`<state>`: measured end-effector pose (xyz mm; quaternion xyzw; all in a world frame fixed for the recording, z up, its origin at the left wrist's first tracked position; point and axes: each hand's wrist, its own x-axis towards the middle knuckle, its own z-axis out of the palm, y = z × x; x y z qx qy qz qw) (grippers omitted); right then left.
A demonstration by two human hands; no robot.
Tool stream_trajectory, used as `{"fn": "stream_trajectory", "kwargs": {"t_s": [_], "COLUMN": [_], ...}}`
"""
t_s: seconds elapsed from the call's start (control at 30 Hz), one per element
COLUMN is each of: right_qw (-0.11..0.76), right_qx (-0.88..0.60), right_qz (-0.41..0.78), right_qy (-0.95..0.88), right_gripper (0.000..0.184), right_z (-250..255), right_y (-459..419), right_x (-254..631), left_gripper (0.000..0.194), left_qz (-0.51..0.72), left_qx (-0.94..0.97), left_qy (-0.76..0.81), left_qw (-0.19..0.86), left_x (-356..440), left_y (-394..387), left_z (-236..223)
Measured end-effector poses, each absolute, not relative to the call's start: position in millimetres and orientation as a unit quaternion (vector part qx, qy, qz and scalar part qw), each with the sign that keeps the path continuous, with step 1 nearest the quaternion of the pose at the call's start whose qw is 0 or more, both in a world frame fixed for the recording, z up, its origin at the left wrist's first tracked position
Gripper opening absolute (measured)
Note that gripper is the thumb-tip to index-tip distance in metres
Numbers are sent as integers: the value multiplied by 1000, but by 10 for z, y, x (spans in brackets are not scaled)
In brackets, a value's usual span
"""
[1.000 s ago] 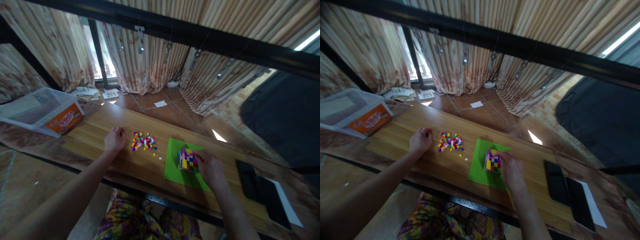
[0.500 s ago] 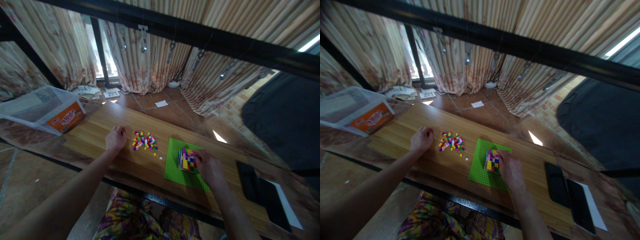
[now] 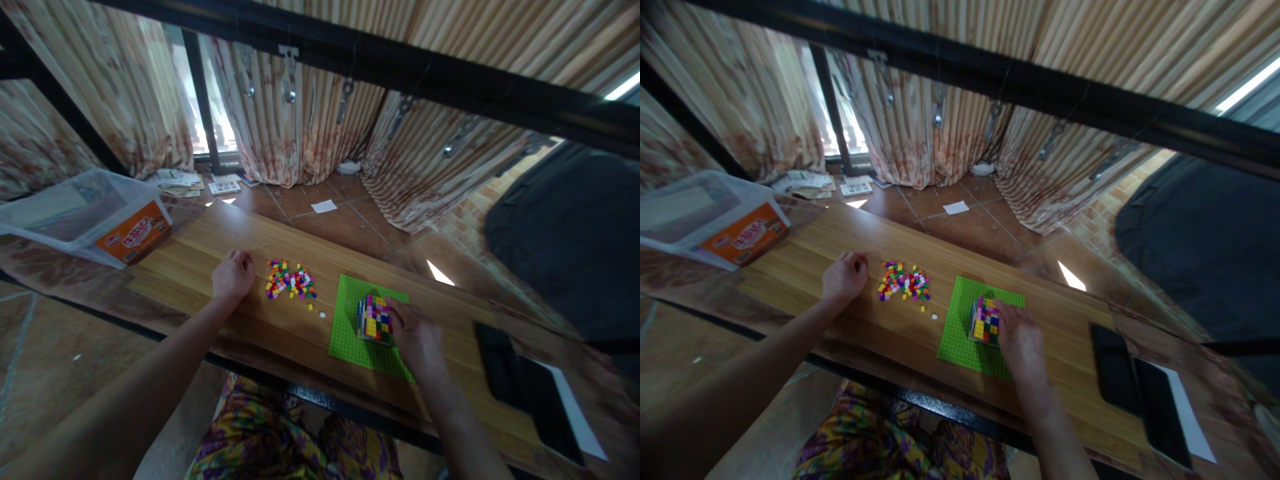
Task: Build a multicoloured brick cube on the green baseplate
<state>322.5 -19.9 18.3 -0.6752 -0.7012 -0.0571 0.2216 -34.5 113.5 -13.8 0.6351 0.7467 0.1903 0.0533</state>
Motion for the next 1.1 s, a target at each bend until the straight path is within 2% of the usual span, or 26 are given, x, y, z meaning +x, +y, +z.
{"fn": "stream_trajectory", "kwargs": {"t_s": [0.2, 0.43, 0.67, 0.9, 1.1], "right_qw": [220, 299, 369, 488, 525], "right_qx": [-698, -736, -777, -733, -712], "right_qz": [-45, -13, 189, 255, 303], "right_qy": [-680, -607, -474, -399, -354], "right_gripper": [34, 35, 55, 57, 58], "right_z": [194, 315, 14, -176, -187], "right_y": [-191, -232, -133, -94, -65], "right_x": [3200, 3276, 3319, 3275, 3246], "left_gripper": [29, 28, 29, 29, 29], "left_qz": [188, 190, 186, 186, 181], "left_qx": [634, 637, 634, 633, 633], "left_qy": [748, 745, 749, 750, 752], "left_qw": [58, 54, 50, 45, 33], "left_x": [-340, -343, -339, -345, -369], "left_y": [1134, 1139, 1140, 1141, 1166], "left_z": [-129, -141, -132, -145, -192]}}
